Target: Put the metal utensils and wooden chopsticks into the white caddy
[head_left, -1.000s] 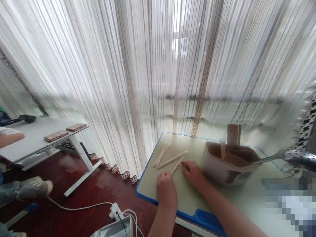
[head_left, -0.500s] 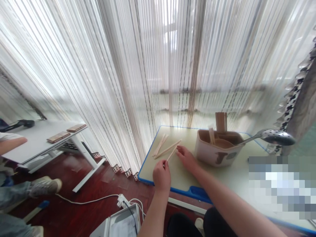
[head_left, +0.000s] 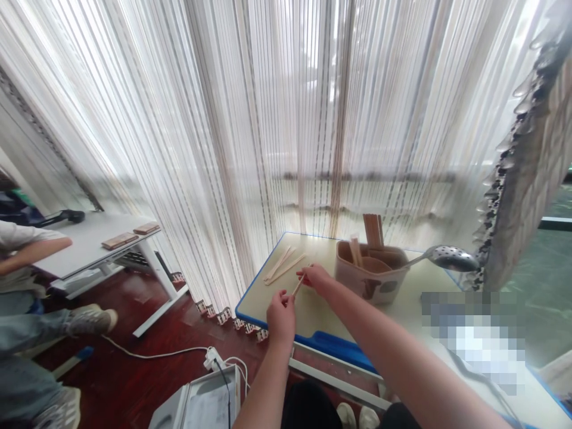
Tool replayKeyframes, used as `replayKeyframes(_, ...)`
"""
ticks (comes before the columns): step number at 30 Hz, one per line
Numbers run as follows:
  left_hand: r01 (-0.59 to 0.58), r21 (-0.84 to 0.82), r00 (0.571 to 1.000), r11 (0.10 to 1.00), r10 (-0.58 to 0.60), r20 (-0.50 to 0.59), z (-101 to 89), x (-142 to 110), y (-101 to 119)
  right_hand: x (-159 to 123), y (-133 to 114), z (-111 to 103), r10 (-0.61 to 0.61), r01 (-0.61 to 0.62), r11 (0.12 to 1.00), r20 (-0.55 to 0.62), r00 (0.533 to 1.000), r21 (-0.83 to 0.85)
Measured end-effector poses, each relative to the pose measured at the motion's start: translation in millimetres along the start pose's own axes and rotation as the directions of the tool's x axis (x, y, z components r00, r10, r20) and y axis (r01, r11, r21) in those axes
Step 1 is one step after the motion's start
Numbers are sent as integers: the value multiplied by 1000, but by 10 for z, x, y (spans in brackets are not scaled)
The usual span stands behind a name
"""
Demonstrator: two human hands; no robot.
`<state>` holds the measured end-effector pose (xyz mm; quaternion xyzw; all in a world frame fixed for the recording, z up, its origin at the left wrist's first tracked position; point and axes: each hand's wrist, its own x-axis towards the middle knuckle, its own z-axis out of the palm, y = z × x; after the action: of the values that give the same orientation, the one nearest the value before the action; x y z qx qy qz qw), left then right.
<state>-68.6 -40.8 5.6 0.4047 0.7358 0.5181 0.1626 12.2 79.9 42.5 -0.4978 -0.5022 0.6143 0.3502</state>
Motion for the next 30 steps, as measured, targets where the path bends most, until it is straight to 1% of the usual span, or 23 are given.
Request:
replayKeyframes(2, -17, -14, 1000, 1000, 17, 5, 24, -86, 20, -111, -132, 2, -32, 33, 999, 37, 999, -15)
replayKeyframes(4, -62, 22, 998, 998, 61, 25, 30, -129, 49, -277, -323, 6, -96, 101, 994, 94, 991, -42)
replayKeyframes(5, -92, 49, 995, 995, 90, 37, 27, -134, 72, -375, -441, 2, -135, 143, 988, 125, 983, -61)
replayKeyframes(6, -122, 76, 992, 990, 118, 44, 24, -129, 102, -480, -573, -9, -212, 235, 963, 164, 963, -136)
replayKeyframes(8, -171, 117, 985, 978, 166, 49, 23, -100, 188, -684, -864, -57, -354, 399, 874, 199, 914, -278)
replayKeyframes(9, -192, 129, 981, 973, 188, 45, 28, -81, 243, -775, -1015, -96, -408, 462, 819, 221, 886, -340)
replayKeyframes(12, -274, 134, 962, 952, 274, 21, 83, -30, 451, -960, -1435, -264, -524, 587, 614, 284, 803, -527)
replayKeyframes(14, -337, 110, 941, 935, 338, 4, 150, -4, 611, -1011, -1659, -406, -542, 602, 512, 313, 780, -613)
replayKeyframes(15, -363, 93, 931, 927, 365, 1, 191, 7, 693, -1023, -1752, -483, -542, 595, 482, 315, 779, -643)
replayKeyframes(17, -399, 61, 917, 915, 400, 0, 282, 31, 851, -1036, -1897, -638, -550, 578, 450, 299, 780, -681)
replayKeyframes(20, -419, 22, 908, 908, 419, 3, 423, 71, 1063, -1064, -2029, -854, -588, 582, 443, 269, 763, -681)
replayKeyframes(24, -410, -74, 908, 909, 415, 54, 600, 122, 1285, -1108, -2101, -1082, -623, 603, 469, 243, 744, -645)
replayKeyframes(26, -395, -135, 915, 909, 403, 33, 686, 157, 1376, -1115, -2130, -1179, -681, 620, 439, 210, 702, -650)
replayKeyframes(28, -380, -193, 923, 905, 383, -21, 768, 209, 1456, -1110, -2170, -1272, -740, 637, 405, 174, 649, -656)
replayKeyframes(29, -378, -214, 925, 901, 378, -42, 805, 244, 1488, -1103, -2193, -1318, -756, 639, 399, 158, 635, -657)
replayKeyframes(30, -383, -226, 923, 896, 381, -53, 838, 284, 1515, -1094, -2217, -1362, -763, 634, 404, 140, 631, -659)
